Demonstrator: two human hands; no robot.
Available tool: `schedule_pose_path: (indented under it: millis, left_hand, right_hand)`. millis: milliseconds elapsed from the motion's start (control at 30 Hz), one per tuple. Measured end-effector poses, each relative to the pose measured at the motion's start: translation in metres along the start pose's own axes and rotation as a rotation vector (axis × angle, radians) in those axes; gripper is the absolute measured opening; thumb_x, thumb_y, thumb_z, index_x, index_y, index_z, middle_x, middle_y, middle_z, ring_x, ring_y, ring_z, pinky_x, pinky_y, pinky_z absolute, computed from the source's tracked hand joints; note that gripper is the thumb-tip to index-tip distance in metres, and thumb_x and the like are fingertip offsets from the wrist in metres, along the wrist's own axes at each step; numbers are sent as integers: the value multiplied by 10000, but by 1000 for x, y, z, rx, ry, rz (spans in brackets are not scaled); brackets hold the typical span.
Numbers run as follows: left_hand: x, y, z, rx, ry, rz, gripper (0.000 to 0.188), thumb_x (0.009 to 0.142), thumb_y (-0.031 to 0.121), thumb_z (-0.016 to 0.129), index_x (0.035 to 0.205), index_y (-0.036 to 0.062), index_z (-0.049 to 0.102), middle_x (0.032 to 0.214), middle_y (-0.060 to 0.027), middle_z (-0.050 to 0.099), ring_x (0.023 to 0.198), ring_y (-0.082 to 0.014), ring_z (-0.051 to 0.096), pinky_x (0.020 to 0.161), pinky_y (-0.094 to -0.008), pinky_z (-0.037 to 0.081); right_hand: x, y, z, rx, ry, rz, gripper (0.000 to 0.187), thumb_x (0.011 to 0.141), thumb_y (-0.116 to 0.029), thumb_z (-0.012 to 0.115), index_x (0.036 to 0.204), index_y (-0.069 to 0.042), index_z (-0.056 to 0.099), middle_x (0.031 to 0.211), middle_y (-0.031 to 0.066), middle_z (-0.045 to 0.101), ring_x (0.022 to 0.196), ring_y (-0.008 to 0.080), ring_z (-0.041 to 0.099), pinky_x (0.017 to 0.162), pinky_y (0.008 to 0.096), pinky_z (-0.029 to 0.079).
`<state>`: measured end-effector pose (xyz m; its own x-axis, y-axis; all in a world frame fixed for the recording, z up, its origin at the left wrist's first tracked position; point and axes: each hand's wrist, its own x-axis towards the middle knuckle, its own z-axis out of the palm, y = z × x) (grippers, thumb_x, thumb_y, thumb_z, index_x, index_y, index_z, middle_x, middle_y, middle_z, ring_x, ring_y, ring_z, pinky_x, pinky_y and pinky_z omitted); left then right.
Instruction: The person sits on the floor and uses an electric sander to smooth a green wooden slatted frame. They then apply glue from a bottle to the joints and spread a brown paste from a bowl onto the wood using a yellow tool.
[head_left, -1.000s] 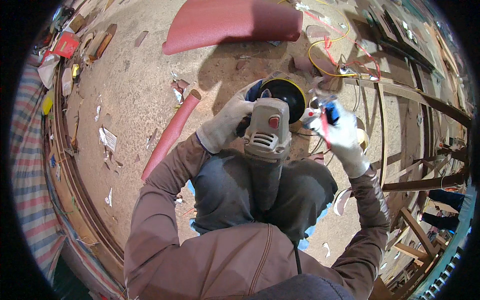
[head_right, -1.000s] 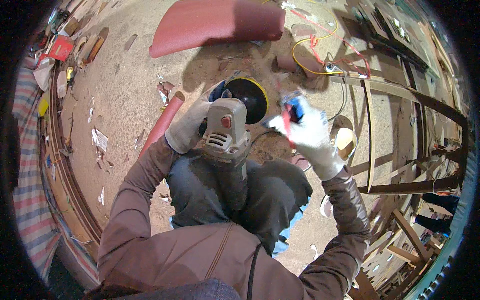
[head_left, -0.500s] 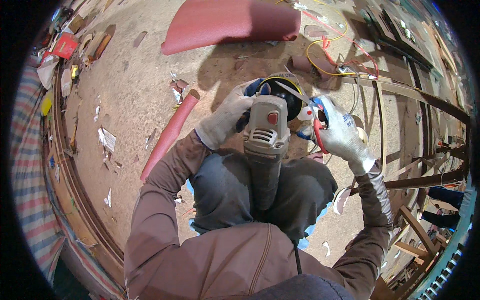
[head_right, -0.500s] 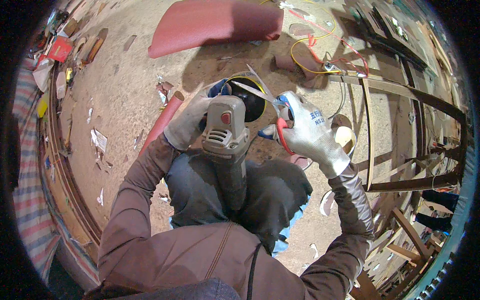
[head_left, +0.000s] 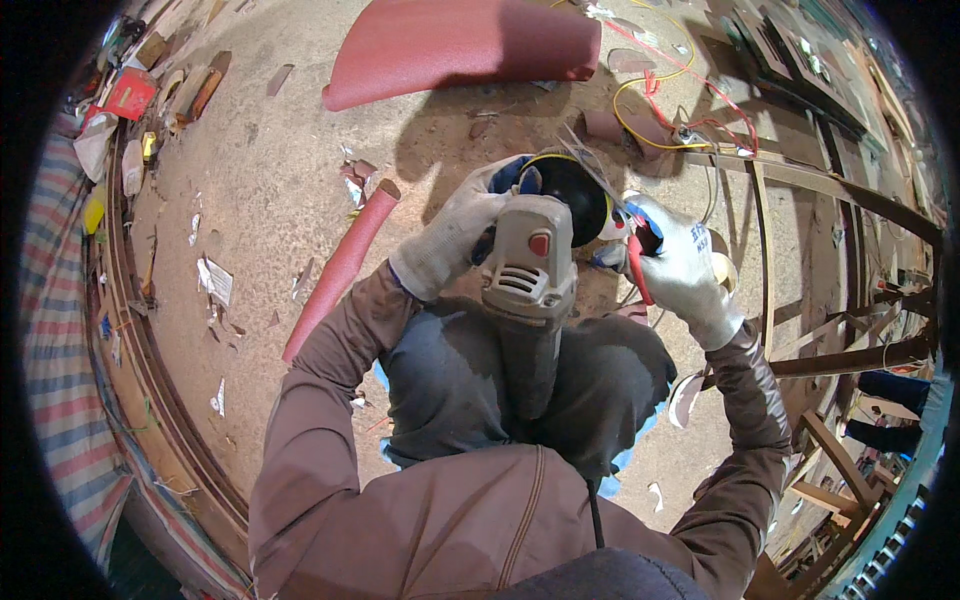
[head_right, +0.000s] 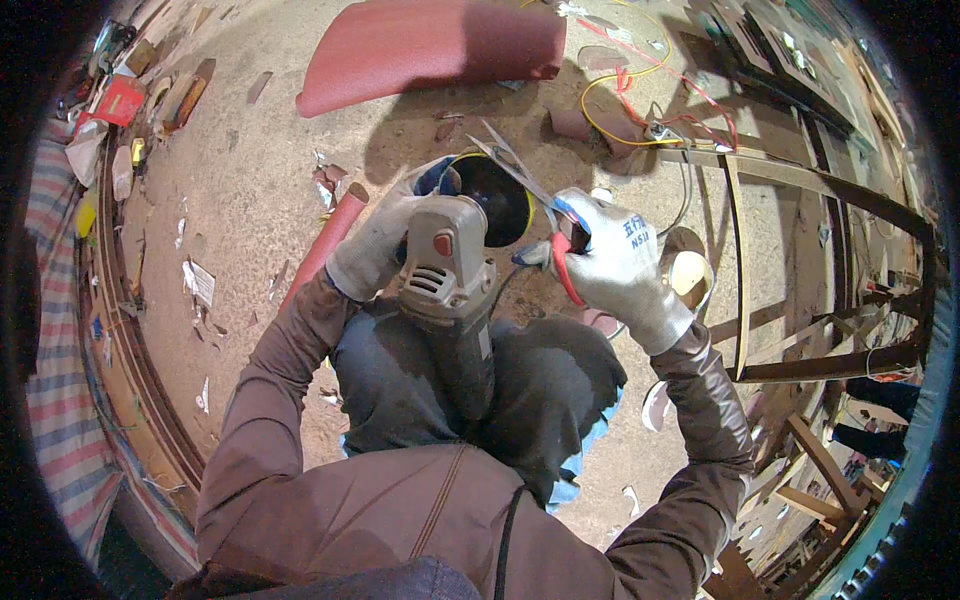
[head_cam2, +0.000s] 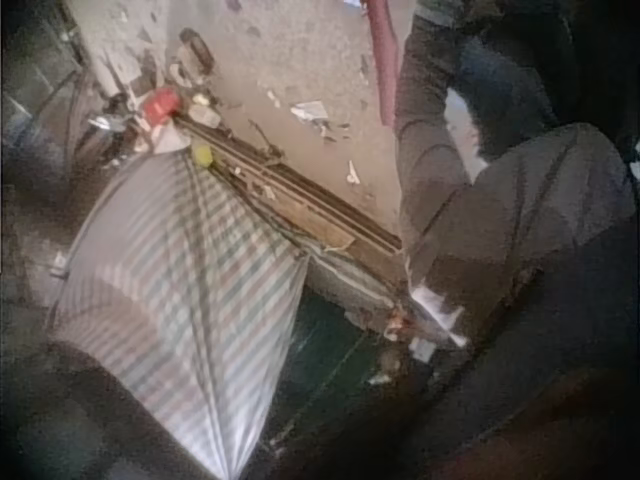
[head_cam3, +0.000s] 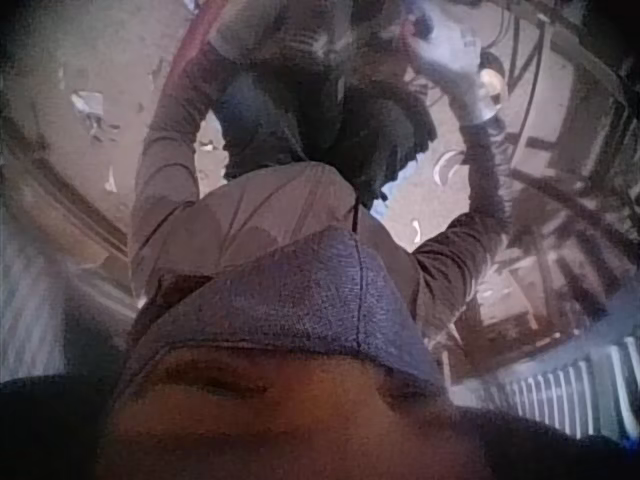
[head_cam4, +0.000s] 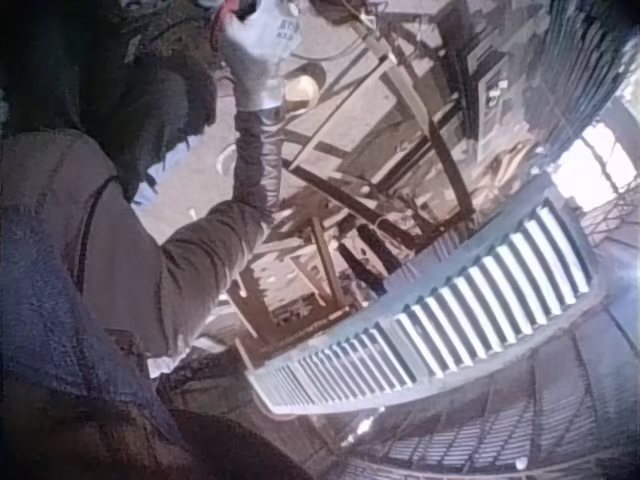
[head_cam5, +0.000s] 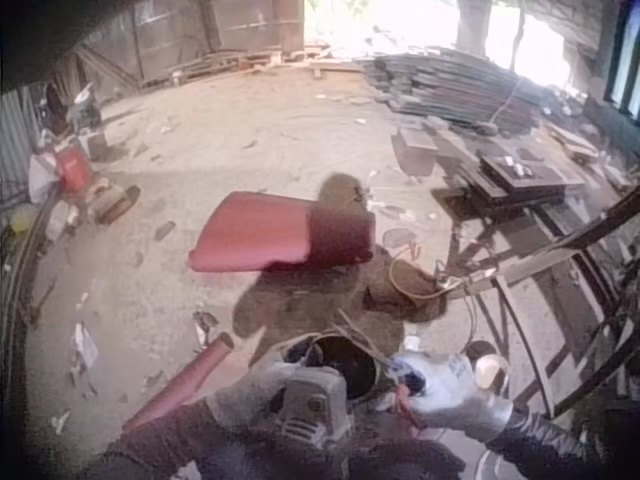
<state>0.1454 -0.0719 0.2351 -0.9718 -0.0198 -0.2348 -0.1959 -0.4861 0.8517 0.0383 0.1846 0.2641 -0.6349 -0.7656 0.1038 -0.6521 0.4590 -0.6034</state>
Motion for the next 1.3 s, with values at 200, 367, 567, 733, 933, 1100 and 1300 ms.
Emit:
schedule_pose_path:
  millis: [200, 367, 567, 733, 933, 1100, 1300]
  left_hand:
    - [0, 5, -1, 128, -32, 98, 390, 966, 120, 677, 1332, 1, 609, 1170, -19, 680, 1028, -72, 616, 915, -252, 532]
    - [10, -2, -4, 186, -49, 145, 430, 931, 128, 715, 1328, -1, 612, 1157, -9, 673, 1024, -63, 595, 914, -249, 519]
    - [8, -2, -13, 225, -18, 169, 424, 935, 129, 717, 1319, -15, 609, 1153, -7, 670, 1024, -64, 586, 927, -256, 508]
    - [10, 9, -7, 358, -116, 222, 323, 1022, 201, 667, 1252, -24, 639, 1131, -43, 699, 1006, -88, 588, 928, -272, 500]
    - [8, 15, -3, 288, -150, 190, 317, 1010, 194, 674, 1239, -24, 649, 1117, -39, 703, 1007, -85, 584, 931, -280, 502]
    - [13, 22, -4, 461, -174, 228, 340, 1025, 233, 659, 1258, -14, 637, 1087, -15, 684, 991, -76, 575, 901, -270, 504]
    - [12, 32, 2, 622, -147, 207, 284, 1029, 210, 647, 1223, 4, 664, 1052, -25, 696, 967, -78, 576, 894, -284, 509]
  right_hand:
    - [12, -26, -16, -185, -72, 47, 281, 842, -224, 698, 1083, -84, 665, 807, 156, 683, 683, 371, 686, 627, 467, 548]
    - [21, -14, -15, -265, 20, -125, 354, 855, -301, 726, 1139, -106, 642, 805, 156, 695, 691, 373, 698, 612, 467, 542]
    - [22, -26, -23, -201, -130, 0, 363, 845, -192, 723, 1157, -13, 671, 850, 204, 699, 799, 396, 713, 722, 433, 561]
    - [24, -37, -42, -279, -228, 11, 376, 853, -194, 715, 1183, -19, 675, 839, 204, 702, 797, 389, 715, 716, 431, 555]
    - [25, -20, -23, -216, -22, -82, 312, 844, -254, 722, 1117, -105, 710, 760, 143, 702, 644, 327, 696, 590, 431, 537]
    - [20, -9, -26, -278, -20, -152, 236, 841, -274, 718, 1027, -128, 730, 684, 106, 684, 570, 294, 676, 529, 414, 523]
    - [32, -30, -35, -208, -44, -85, 211, 832, -268, 727, 998, -137, 726, 660, 101, 665, 575, 311, 675, 537, 431, 519]
